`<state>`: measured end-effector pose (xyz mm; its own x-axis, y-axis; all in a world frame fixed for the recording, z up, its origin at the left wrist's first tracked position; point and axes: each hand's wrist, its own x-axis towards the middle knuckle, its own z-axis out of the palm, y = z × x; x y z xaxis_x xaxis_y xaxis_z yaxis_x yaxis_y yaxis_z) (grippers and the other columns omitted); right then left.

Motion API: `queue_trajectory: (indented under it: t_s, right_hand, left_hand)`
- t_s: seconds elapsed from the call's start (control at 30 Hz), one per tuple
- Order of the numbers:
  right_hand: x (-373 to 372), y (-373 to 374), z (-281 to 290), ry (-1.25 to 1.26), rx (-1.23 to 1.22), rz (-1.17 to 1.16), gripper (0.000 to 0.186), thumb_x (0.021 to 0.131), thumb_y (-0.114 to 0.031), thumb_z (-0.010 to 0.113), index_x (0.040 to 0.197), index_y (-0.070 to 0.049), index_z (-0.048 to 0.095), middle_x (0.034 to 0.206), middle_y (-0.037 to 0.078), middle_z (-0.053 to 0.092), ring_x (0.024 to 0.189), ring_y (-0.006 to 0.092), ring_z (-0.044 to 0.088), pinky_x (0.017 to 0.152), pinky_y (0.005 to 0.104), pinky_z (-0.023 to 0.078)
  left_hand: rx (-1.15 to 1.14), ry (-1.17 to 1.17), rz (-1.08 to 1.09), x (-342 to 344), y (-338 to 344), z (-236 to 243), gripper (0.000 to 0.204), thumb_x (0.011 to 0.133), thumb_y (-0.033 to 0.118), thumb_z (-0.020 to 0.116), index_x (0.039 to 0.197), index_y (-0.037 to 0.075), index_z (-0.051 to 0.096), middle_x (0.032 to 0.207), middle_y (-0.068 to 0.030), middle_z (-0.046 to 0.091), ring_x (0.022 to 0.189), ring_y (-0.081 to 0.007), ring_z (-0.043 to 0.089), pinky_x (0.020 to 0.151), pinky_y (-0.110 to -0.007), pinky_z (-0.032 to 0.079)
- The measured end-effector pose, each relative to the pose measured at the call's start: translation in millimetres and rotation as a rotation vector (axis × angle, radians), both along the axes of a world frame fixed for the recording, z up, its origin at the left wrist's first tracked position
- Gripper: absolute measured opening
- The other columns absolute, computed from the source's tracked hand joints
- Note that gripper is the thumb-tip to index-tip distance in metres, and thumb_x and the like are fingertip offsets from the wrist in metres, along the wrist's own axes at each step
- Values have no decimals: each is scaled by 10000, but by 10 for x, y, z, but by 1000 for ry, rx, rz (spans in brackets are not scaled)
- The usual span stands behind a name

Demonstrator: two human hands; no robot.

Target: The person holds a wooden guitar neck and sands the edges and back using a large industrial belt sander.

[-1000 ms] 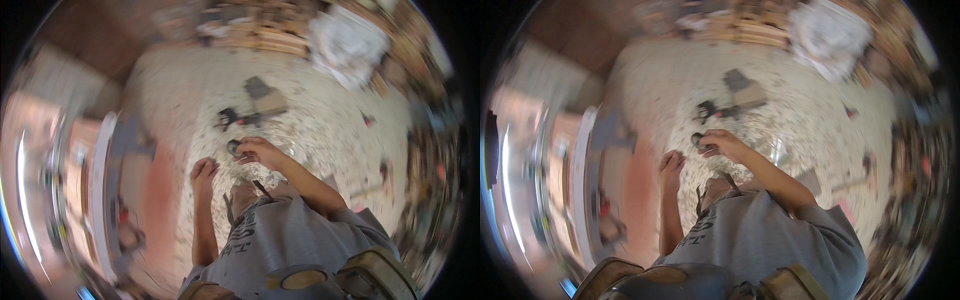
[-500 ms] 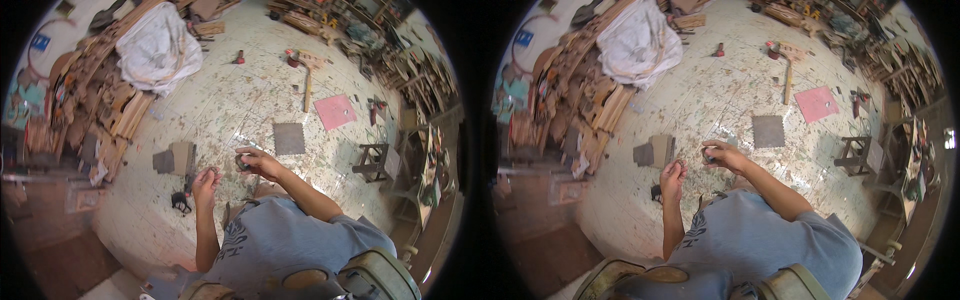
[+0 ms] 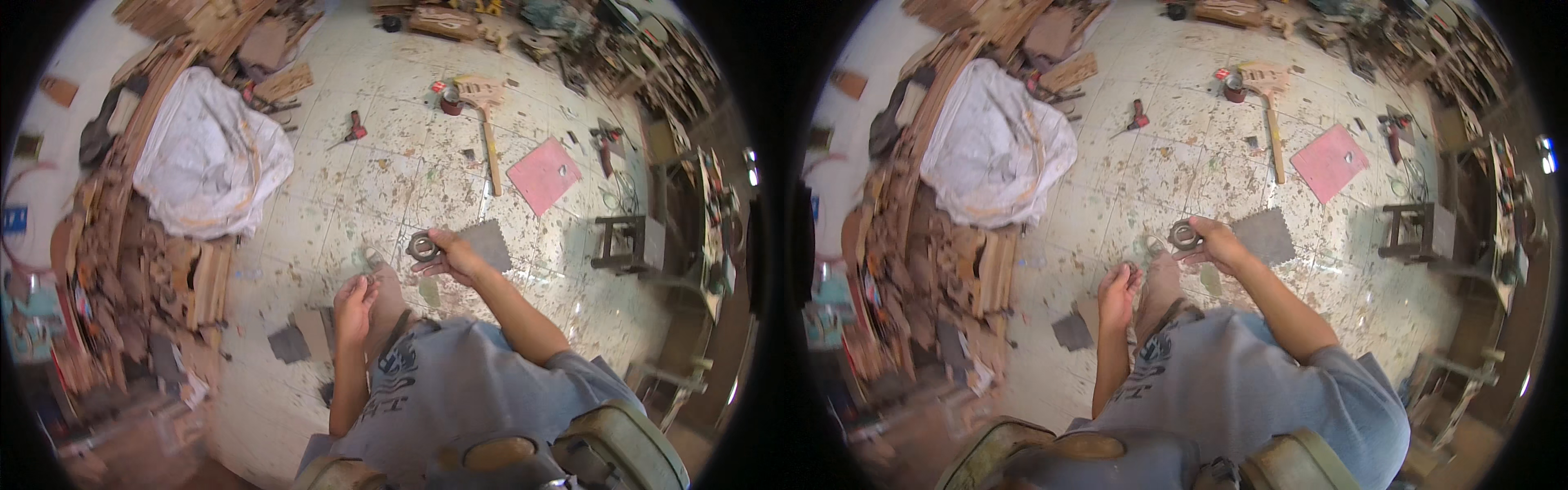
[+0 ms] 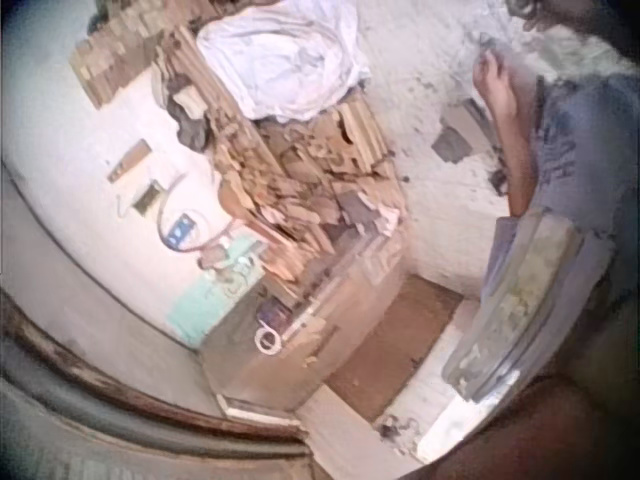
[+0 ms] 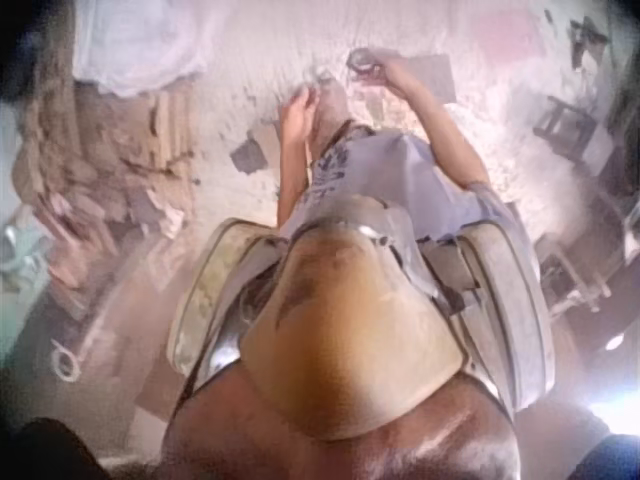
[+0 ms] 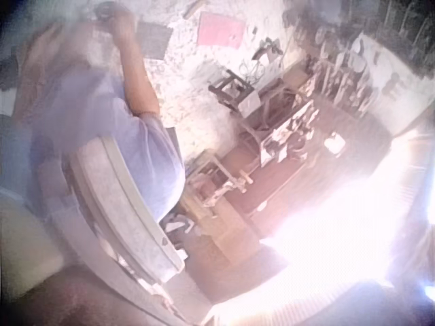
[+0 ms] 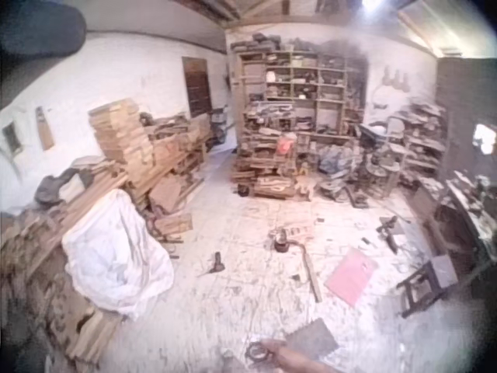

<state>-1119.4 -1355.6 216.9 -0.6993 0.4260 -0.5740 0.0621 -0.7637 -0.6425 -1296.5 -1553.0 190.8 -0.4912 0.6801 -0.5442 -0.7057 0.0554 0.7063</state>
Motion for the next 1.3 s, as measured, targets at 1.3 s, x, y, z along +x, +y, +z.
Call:
queue_trajectory:
  t_s: [1.3]
  right_hand:
    - [-4225, 7740, -1892, -1000, 1408, 159, 121, 685, -184, 698, 707, -69, 666, 700, 183, 635, 688, 378, 631, 627, 472, 492]
  left_hand:
    - [-79, 181, -573, -7085, 10134, -272, 257, 988, 230, 574, 1162, 45, 532, 1049, -88, 599, 941, -220, 591, 834, -341, 498]
